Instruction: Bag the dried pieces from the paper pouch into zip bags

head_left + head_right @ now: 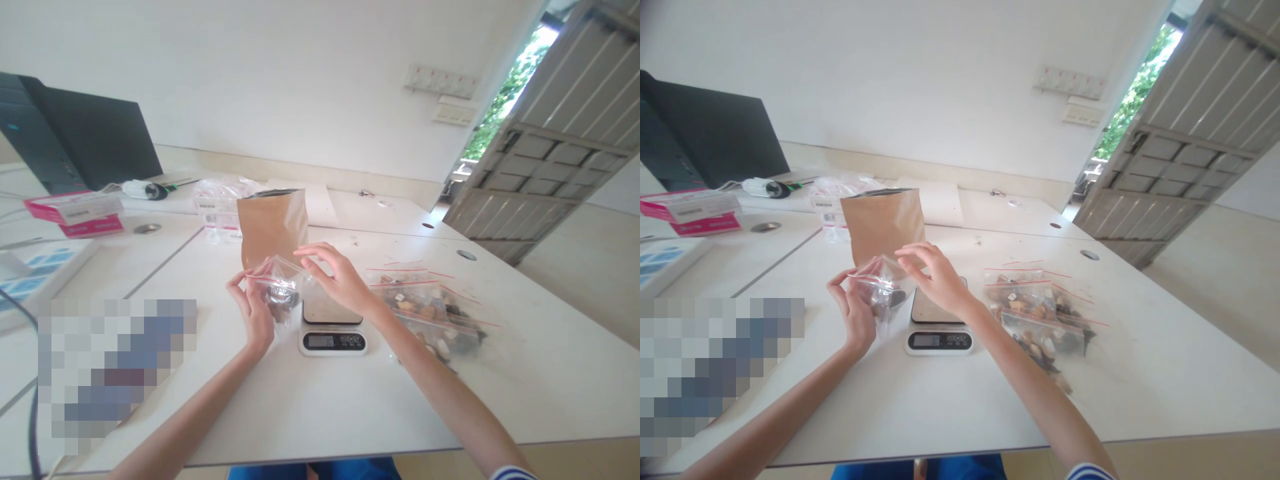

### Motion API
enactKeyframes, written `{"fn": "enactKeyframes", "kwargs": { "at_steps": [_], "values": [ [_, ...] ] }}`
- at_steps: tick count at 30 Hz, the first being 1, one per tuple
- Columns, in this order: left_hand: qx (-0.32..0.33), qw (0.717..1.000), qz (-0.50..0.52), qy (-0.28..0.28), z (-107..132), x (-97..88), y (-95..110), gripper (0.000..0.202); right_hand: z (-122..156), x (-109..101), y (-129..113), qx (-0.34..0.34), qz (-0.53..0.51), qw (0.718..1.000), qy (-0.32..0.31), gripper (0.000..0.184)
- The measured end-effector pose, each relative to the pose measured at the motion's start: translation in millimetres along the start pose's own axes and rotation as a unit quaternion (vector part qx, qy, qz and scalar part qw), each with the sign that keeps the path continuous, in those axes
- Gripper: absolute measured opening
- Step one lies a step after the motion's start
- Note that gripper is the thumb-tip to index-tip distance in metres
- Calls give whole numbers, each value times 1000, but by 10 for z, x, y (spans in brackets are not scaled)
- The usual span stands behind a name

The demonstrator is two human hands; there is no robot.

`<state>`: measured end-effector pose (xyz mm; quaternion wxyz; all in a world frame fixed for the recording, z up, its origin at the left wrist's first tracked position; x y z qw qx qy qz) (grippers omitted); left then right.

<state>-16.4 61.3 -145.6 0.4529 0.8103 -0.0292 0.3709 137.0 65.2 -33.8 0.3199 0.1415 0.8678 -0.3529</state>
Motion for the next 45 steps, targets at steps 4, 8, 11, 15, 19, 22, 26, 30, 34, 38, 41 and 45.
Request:
{"fn": "enactKeyframes", "kwargs": {
  "at_steps": [4,8,11,15,19,22,26,30,34,38,41,45],
  "values": [
    [8,999,-20,28,-10,-10,78,19,341,-17,201,131,21,991,19,33],
    [43,997,-64,13,162,63,179,23,714,279,288,270,-42,962,-25,66],
    [38,994,-98,-36,384,187,223,26,806,319,172,253,-120,959,38,69],
    [65,988,-111,-90,578,237,382,27,971,137,220,244,-191,939,152,47],
    [-25,980,-178,-83,494,38,273,38,1123,-25,397,273,-213,926,153,26],
    [-147,966,-154,-149,500,84,57,39,1225,-295,525,301,-198,907,220,28],
    [-169,955,-132,-203,557,264,68,35,1246,-500,493,279,-130,917,254,27],
    [-107,972,-149,-147,449,212,265,30,1328,-387,542,288,-139,926,201,27],
    [-104,967,-182,-146,427,142,320,30,1552,-330,655,318,-160,911,211,29],
    [-165,951,-205,-165,551,55,191,37,1705,-239,693,326,-142,911,209,31],
    [-202,941,-213,-167,634,-28,81,43,1766,-199,718,331,-108,915,205,33],
    [-218,936,-220,-168,666,-87,-7,36,1794,-199,732,321,-80,923,197,37]
  ]
}}
Point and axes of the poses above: each hand's wrist, its own z-axis away from the middle knuckle, its own x-axis out of the palm, y = z × x, the point moved 10 cm from there along -z, towards the middle knuckle, and after that the axes turned 7 degrees about z, right-handed, at the moved point
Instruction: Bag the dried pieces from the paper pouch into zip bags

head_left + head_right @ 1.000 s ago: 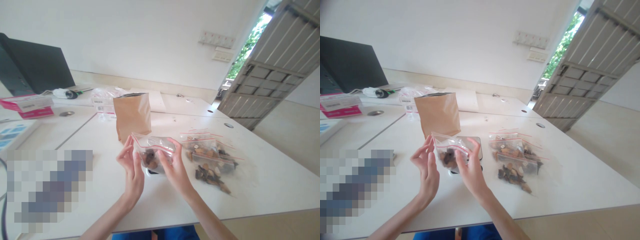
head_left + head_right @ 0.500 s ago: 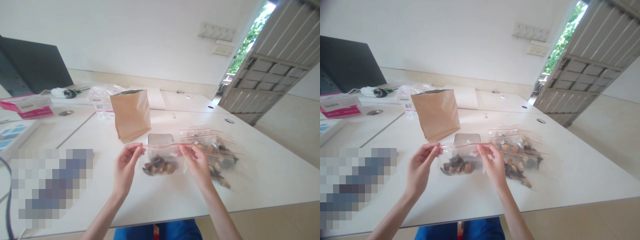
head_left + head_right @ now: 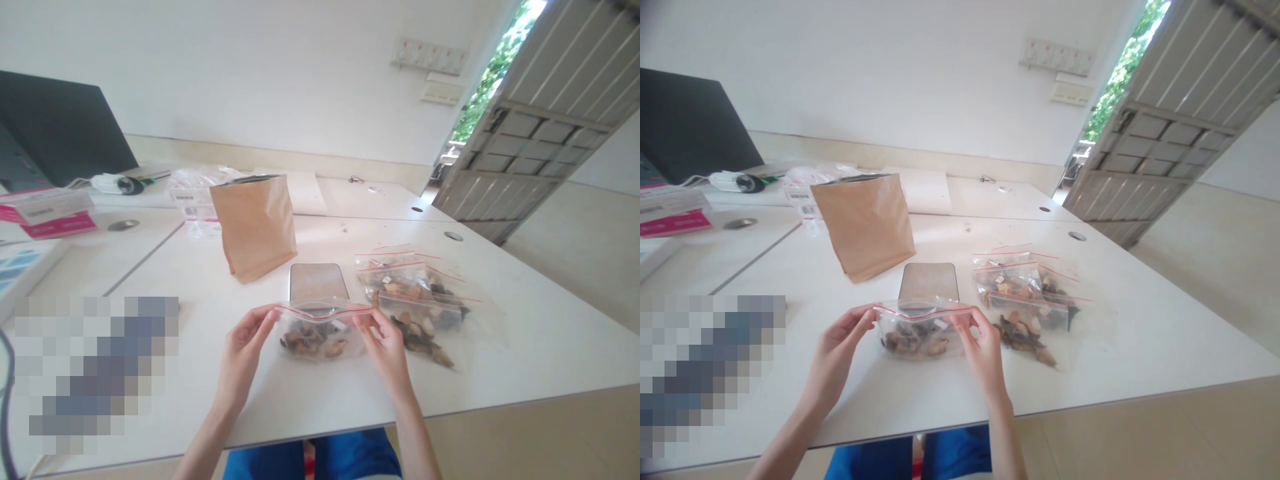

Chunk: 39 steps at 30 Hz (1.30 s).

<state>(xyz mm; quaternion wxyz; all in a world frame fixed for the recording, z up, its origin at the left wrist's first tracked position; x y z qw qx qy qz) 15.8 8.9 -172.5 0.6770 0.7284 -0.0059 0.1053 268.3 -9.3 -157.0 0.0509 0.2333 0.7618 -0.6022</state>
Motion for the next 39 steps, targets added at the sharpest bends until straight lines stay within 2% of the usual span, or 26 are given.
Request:
{"fn": "enactKeyframes", "kwargs": {
  "at_steps": [6,13,17,24,31,34,39],
  "values": [
    [34,999,-20,-4,42,1,79,30,59,-31,29,-1,1,1000,0,37],
    [84,993,-72,39,171,-144,163,27,96,-37,-67,-12,5,998,69,29],
    [90,991,-83,57,197,-205,175,29,130,-94,-49,-13,-23,994,104,24],
    [102,987,-106,60,197,-227,149,31,148,-132,-50,-25,-15,993,110,26],
    [89,969,-213,92,210,-298,148,37,199,-191,-148,-62,25,986,156,21],
    [98,972,-194,91,202,-281,178,38,199,-188,-126,-50,17,987,149,23],
    [85,991,-103,28,189,-133,175,33,154,-92,-41,-5,-45,995,91,27]
  ]
}}
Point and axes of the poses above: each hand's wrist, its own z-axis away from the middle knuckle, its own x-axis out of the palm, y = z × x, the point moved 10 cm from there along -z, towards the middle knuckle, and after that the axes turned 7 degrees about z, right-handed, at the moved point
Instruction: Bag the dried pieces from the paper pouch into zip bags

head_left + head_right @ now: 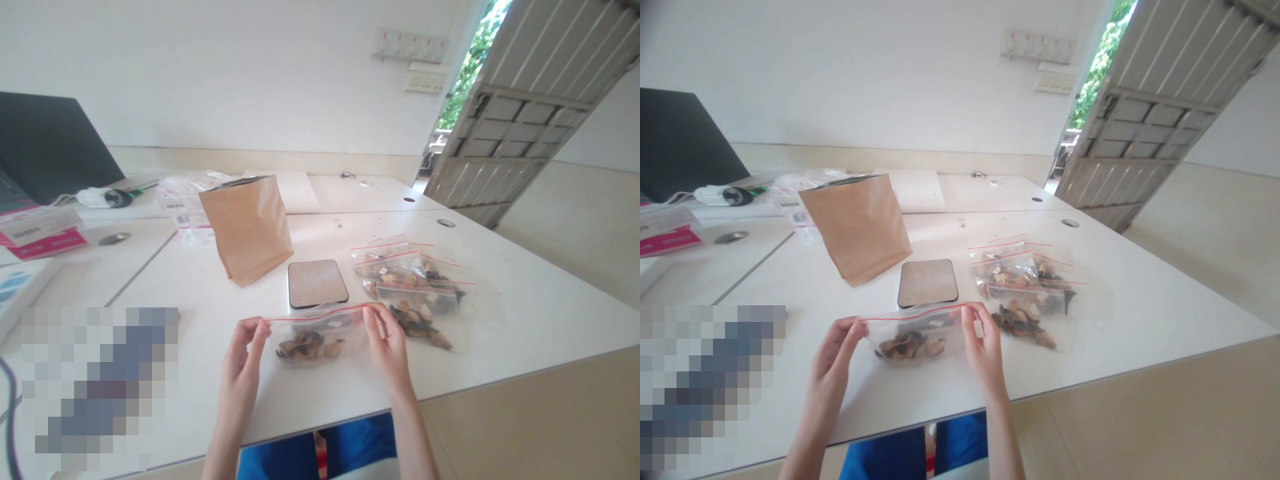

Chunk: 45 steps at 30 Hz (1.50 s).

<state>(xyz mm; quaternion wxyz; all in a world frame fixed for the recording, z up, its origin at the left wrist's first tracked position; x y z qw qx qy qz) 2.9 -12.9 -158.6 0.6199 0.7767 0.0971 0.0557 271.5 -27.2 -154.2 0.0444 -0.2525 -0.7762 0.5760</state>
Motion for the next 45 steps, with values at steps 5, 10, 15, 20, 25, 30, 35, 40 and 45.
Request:
{"fn": "enactKeyframes", "kwargs": {
  "at_steps": [5,10,15,20,25,30,35,40,45],
  "values": [
    [-8,999,45,-20,10,58,-15,31,4,59,15,6,-23,999,-23,25],
    [1,999,27,-29,-11,53,-39,28,7,38,56,4,-31,1000,-6,22],
    [23,1000,8,2,-4,-9,-5,25,-1,-3,83,10,-39,999,22,22],
    [-13,998,68,1,24,27,-61,26,17,107,40,52,-84,995,-30,27],
    [-52,989,137,-36,61,138,-116,27,93,293,20,103,-129,979,-119,32],
    [-61,991,111,-45,59,151,-147,30,107,335,-19,89,-97,984,-116,32],
    [-60,993,104,-22,63,87,-146,30,91,267,8,70,-86,992,-60,29],
    [-65,994,89,5,89,32,-154,30,99,205,73,94,-87,992,-13,31],
    [-85,986,143,-14,92,116,-185,32,113,311,-31,89,-90,989,-75,32]
  ]
}}
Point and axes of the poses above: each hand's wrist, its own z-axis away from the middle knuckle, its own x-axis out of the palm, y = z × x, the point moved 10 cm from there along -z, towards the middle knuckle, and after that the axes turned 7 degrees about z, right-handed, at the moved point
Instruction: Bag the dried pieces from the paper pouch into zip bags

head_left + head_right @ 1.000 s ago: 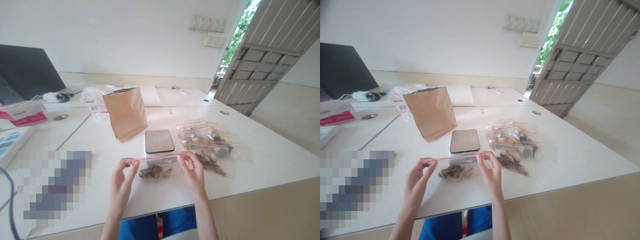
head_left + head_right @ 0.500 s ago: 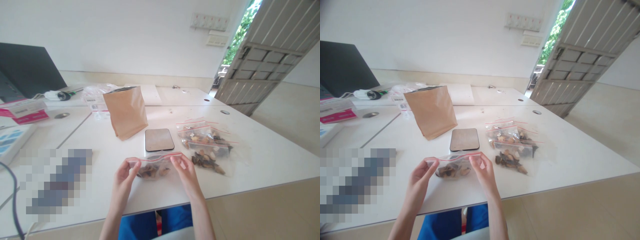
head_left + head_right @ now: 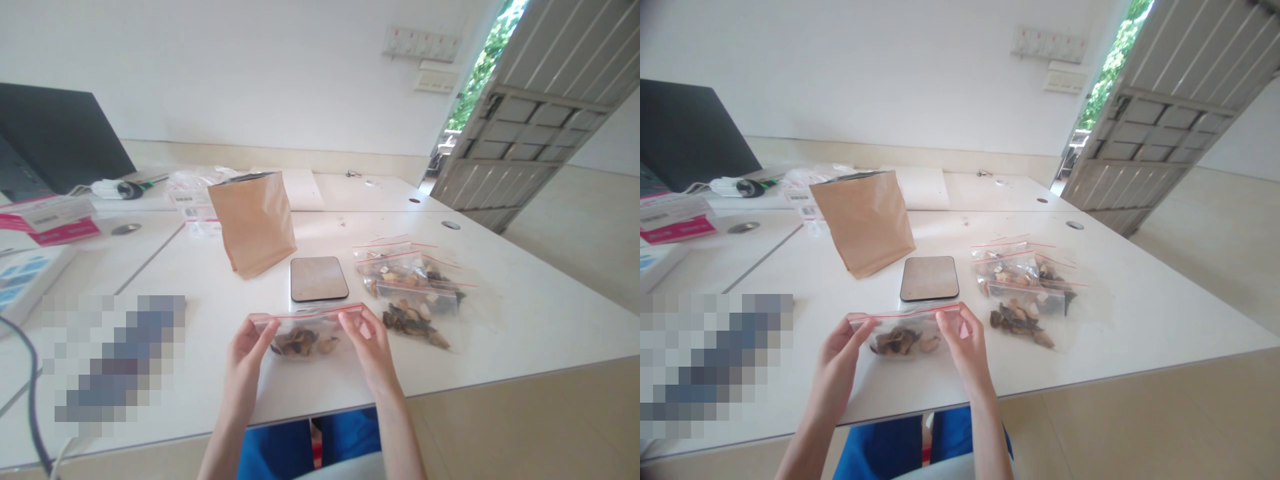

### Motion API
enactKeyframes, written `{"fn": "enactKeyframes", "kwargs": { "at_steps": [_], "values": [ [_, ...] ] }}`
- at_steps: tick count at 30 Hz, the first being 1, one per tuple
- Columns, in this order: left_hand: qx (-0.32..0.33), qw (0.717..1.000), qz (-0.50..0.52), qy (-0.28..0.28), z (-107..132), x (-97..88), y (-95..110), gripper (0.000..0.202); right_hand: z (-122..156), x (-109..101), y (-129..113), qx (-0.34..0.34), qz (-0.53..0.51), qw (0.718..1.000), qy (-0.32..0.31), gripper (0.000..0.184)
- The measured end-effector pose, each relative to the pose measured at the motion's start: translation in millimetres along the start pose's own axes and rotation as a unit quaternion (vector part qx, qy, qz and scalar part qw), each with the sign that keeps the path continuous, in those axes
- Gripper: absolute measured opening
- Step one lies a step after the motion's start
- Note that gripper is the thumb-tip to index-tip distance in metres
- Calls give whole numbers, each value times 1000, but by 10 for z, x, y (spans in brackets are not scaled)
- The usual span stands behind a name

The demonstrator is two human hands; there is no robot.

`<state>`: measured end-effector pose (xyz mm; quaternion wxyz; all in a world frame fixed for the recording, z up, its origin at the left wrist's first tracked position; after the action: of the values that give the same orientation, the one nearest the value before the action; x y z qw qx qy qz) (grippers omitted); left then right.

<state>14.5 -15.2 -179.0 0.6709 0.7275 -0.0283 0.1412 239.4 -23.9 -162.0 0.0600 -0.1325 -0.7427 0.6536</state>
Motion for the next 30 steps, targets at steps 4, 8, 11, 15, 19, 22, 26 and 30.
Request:
{"fn": "enactKeyframes", "kwargs": {
  "at_steps": [4,8,11,15,19,22,26,30],
  "values": [
    [-37,998,38,-12,3,37,-96,36,20,140,71,30,-40,996,-78,36],
    [-66,997,21,-18,2,48,-174,37,31,177,90,20,-24,996,-89,32],
    [-77,997,9,-18,3,59,-192,37,29,181,67,10,-8,997,-72,30],
    [-52,998,-16,-13,4,76,-122,38,18,166,28,-10,-11,999,-50,24],
    [-22,999,-49,0,5,72,-33,34,15,111,22,-26,0,999,-22,21],
    [-12,998,-59,3,10,73,10,33,15,68,42,-20,4,1000,2,22],
    [-15,999,-32,-26,26,121,10,33,10,84,113,26,-22,999,-9,26],
    [-66,996,0,-62,49,177,-83,32,12,152,86,32,-42,997,-52,28]
  ]
}}
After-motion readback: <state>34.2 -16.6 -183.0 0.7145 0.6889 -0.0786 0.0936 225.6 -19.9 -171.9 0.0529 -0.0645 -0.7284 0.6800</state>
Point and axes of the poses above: each hand's wrist, its own z-axis away from the middle knuckle, its own x-axis out of the palm, y = z × x, the point moved 10 cm from there along -z, towards the middle knuckle, and after that the axes turned 7 degrees about z, right-handed, at the moved point
